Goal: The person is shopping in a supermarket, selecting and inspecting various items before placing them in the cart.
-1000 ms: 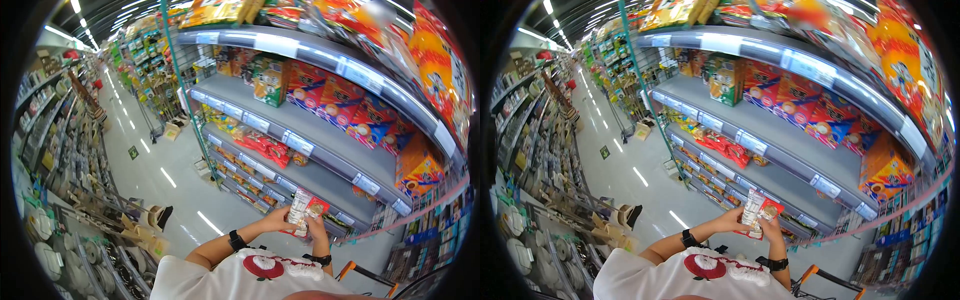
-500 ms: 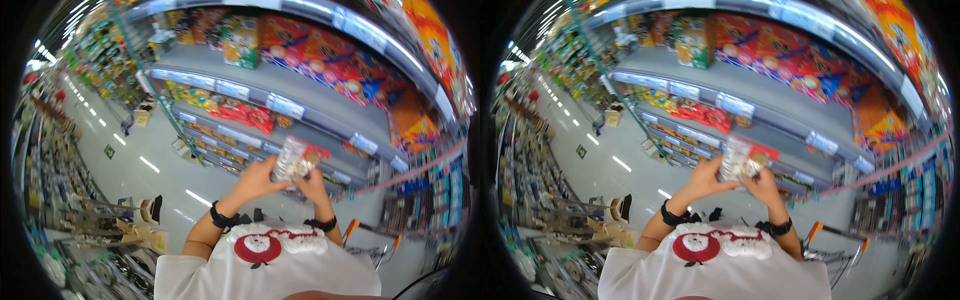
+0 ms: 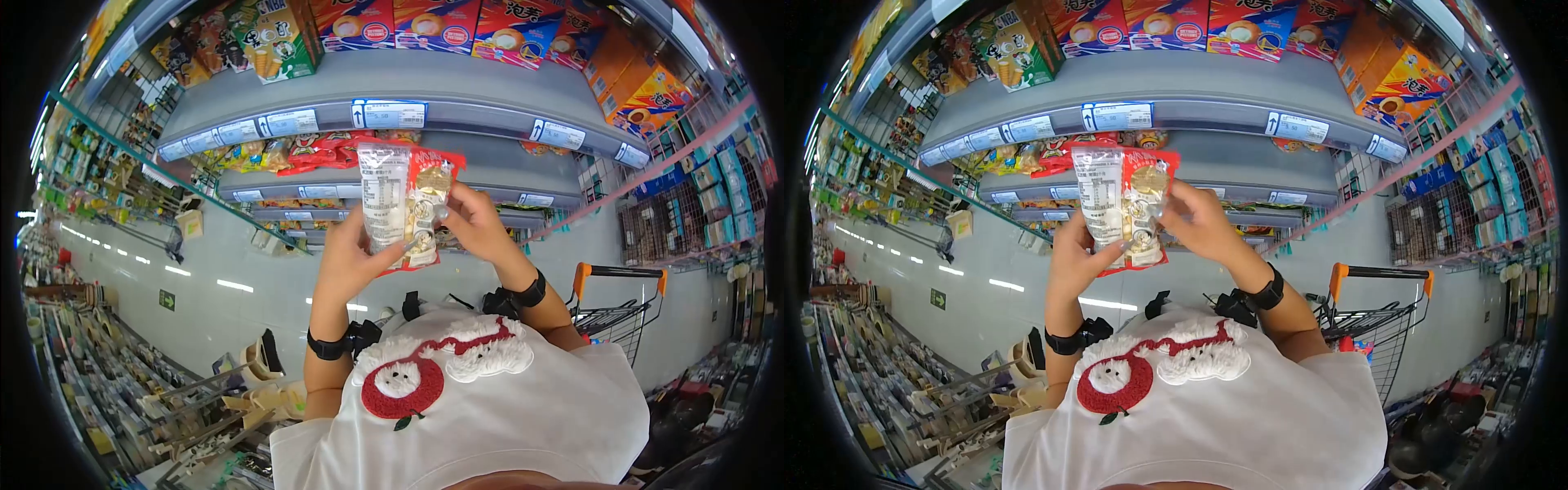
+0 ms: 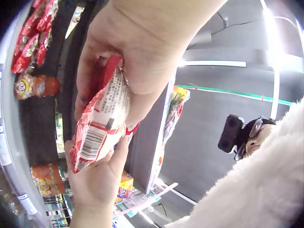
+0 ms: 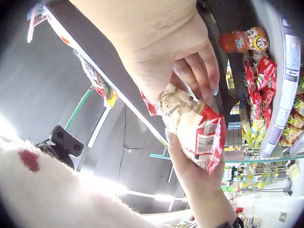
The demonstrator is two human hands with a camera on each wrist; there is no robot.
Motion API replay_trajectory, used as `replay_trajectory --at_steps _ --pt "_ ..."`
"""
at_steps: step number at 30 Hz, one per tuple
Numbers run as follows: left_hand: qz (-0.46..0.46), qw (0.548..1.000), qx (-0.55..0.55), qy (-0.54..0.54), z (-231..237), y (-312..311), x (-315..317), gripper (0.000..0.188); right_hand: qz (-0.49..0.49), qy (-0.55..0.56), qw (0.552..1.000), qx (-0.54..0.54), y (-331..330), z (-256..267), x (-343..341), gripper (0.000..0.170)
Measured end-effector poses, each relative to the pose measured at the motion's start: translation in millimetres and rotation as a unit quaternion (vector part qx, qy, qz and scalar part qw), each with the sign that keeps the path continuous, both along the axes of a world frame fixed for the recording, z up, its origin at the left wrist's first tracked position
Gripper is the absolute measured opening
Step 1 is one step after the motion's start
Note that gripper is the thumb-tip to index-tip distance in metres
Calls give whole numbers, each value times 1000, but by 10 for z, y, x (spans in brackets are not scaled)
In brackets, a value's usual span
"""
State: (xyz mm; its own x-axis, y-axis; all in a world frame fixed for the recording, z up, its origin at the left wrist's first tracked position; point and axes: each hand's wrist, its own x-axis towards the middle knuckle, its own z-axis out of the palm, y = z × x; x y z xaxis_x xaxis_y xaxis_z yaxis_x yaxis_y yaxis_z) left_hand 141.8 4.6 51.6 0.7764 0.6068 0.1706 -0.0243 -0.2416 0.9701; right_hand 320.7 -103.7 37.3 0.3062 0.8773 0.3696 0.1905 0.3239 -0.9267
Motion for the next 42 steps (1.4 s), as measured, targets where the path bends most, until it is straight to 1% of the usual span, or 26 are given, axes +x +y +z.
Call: replay_trajectory --at_steps 1,4,7,10,11,14,20,23,25,26,28,29,32,33,35,38,42 --pt "-12 1000 3 19 -1 5 2 46 -9 5 1000 16 11 -19 9 28" --pt "-27 999 -32 -27 -60 -10 48 45 -15 10 1000 1 -3 39 0 24" --pt "-38 998 -17 -40 -60 -12 77 44 -50 3 998 -46 -39 55 3 21" --pt "-49 998 -22 -14 -36 -4 83 43 -82 -10 996 -34 -43 21 40 21" --pt "-56 998 -25 -11 -41 -1 85 44 -107 -14 994 -19 -43 58 27 21" --pt "-74 996 -37 -14 -39 -4 110 47 -120 -92 988 -11 -91 23 143 24" --pt "-108 990 -80 -42 -24 -15 170 50 -152 -101 983 36 -80 33 150 27" --pt "-115 982 -122 -88 -38 -41 225 50 -166 -80 983 24 -64 -9 149 28" --pt "-111 972 -159 -133 -128 -45 286 49 -177 -78 980 -39 -78 -30 158 29" --pt "-114 968 -197 -102 -165 -25 300 48 -181 -77 978 -70 -82 -42 165 29" --pt "-120 955 -269 -40 -260 53 316 46 -143 45 982 -111 -57 -174 193 28" --pt "-136 940 -313 -26 -401 111 318 42 -123 106 978 -131 -46 -267 205 28" --pt "-126 877 -463 -42 -578 99 356 42 -82 230 940 -237 -90 -532 316 27" --pt "-113 871 -476 -40 -631 77 380 42 -88 229 941 -231 -95 -515 302 27" --pt "-117 874 -472 -24 -665 44 423 42 -100 230 943 -220 -116 -477 249 28" --pt "-125 874 -469 -12 -673 39 473 44 -110 242 936 -232 -112 -530 238 30" --pt "-131 872 -471 -9 -653 32 492 46 -87 267 930 -239 -111 -566 250 33"
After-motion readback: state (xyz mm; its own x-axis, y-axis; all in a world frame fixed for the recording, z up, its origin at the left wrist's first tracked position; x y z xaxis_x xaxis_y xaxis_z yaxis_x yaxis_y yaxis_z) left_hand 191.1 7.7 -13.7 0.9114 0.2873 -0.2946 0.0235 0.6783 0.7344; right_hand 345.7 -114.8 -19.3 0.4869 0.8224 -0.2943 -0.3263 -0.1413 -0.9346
